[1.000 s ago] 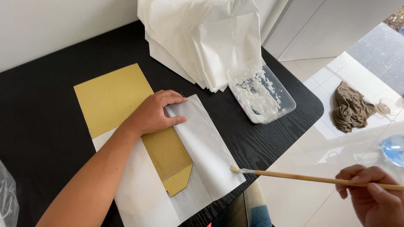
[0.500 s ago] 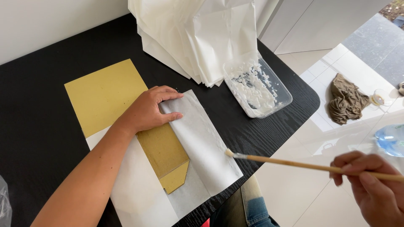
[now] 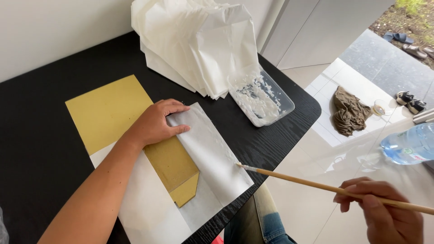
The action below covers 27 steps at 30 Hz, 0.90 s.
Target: The person places a white sheet of paper over a yellow cardboard box, folds the paper around the box, and uses a brush to apply white adhesive to secure the folds. The person smooths the paper and continues folding and gluing to wrap the box.
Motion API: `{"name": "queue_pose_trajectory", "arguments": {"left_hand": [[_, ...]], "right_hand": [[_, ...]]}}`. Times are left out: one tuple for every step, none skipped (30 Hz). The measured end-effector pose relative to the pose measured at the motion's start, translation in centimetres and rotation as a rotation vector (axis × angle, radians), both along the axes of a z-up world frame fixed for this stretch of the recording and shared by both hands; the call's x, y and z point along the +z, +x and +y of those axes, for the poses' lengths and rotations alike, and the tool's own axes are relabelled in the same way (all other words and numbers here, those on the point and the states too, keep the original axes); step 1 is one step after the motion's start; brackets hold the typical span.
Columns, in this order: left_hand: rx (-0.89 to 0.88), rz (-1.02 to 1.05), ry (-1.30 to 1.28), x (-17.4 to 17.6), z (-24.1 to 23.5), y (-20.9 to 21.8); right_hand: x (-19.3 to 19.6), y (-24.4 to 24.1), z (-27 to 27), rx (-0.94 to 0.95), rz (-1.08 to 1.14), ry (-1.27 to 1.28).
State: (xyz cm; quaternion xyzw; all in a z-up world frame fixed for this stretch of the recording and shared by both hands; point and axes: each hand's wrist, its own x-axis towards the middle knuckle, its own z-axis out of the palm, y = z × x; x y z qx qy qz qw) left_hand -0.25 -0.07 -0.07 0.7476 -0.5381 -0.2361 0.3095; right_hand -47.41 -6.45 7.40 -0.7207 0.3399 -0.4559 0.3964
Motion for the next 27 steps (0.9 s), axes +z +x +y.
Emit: {"name": "queue_pose_trajectory", "arguments": {"left_hand": [[0.002,0.002,0.005,0.0,0.0,0.0],[0.005,0.004,0.010,0.0,0.1,0.0],[0.008,0.007,0.008,0.0,0.1,0.0],[0.005,0.003,0.013,0.0,0.1,0.1],[-0.002,0.001,0.019,0.0,0.1,0.1],[-0.003,0.004,0.019,-0.1,0.1,0.1],[-0.008,0.006,0.009,-0.2,0.1,0.1],[-0.012,0.007,-0.001,-0.2,0.0,0.2],[-0.011,0.005,-0.004,-0.2,0.0,0.2],[-0.012,0.003,-0.005,-0.3,-0.1,0.3],[-0.014,0.002,-0.002,-0.4,-0.1,0.3],[-0.014,0.002,-0.002,-0.5,-0.1,0.4],[-0.019,-0.001,-0.011,-0.5,0.0,0.4],[-0.024,-0.003,-0.020,-0.6,0.0,0.4],[-0.023,-0.003,-0.020,-0.5,0.0,0.3],[-0.019,0.002,-0.019,-0.4,0.0,0.3],[-0.016,0.008,-0.017,-0.4,-0.1,0.3],[-0.017,0.007,-0.015,-0.4,-0.1,0.3],[-0.014,0.009,-0.005,-0.3,0.0,0.3],[-0.010,0.011,0.005,-0.3,0.0,0.2],[-0.011,0.012,0.006,-0.3,0.0,0.3],[-0.021,-0.001,-0.004,-0.3,-0.2,0.3],[-0.031,-0.010,-0.011,-0.5,-0.1,0.3],[-0.030,-0.007,-0.007,-0.6,0.0,0.3],[-0.035,-0.009,-0.020,-0.6,-0.1,0.4],[-0.040,-0.011,-0.032,-0.7,-0.1,0.5],[-0.034,-0.003,-0.028,-0.7,0.0,0.3]], "right_hand": [[-0.3,-0.3,0.1,-0.026,0.005,0.043],[-0.5,-0.5,0.2,-0.053,0.010,0.085],[-1.0,-1.4,0.0,-0.050,0.013,0.083],[-1.5,-2.3,-0.3,-0.019,-0.002,0.074],[-2.0,-3.3,-0.5,0.009,-0.016,0.065],[-2.4,-4.7,-1.6,0.008,-0.013,0.065],[-2.8,-6.1,-2.8,0.174,-0.010,0.031],[-3.1,-7.5,-3.9,0.340,-0.005,0.001],[-2.9,-7.6,-3.4,0.341,-0.006,-0.004],[-2.6,-7.6,-2.8,0.260,-0.011,0.016],[-2.3,-7.8,-2.2,0.177,-0.015,0.038],[-2.6,-7.7,-2.3,0.178,-0.015,0.038],[-2.8,-7.6,-2.3,0.160,-0.083,0.023],[-3.1,-7.6,-2.4,0.143,-0.150,0.008],[-3.2,-6.7,-1.9,0.144,-0.151,0.008],[-3.3,-5.8,-1.4,0.105,-0.182,0.014],[-3.5,-5.0,-0.8,0.065,-0.214,0.021],[-4.4,-5.0,-0.8,0.063,-0.215,0.022],[-5.2,-5.0,-0.7,0.040,-0.201,0.048],[-6.0,-5.0,-0.7,0.016,-0.187,0.073],[-5.9,-5.0,-0.7,0.015,-0.187,0.074],[-5.8,-5.0,-0.7,0.037,-0.138,0.026],[-5.7,-5.0,-0.6,0.060,-0.085,-0.018],[-5.6,-5.9,-0.4,0.060,-0.082,-0.013],[-5.4,-6.7,-0.3,0.072,-0.033,0.033],[-5.2,-7.4,-0.2,0.083,0.016,0.079],[-4.8,-7.5,0.3,0.088,0.024,0.084]]}}
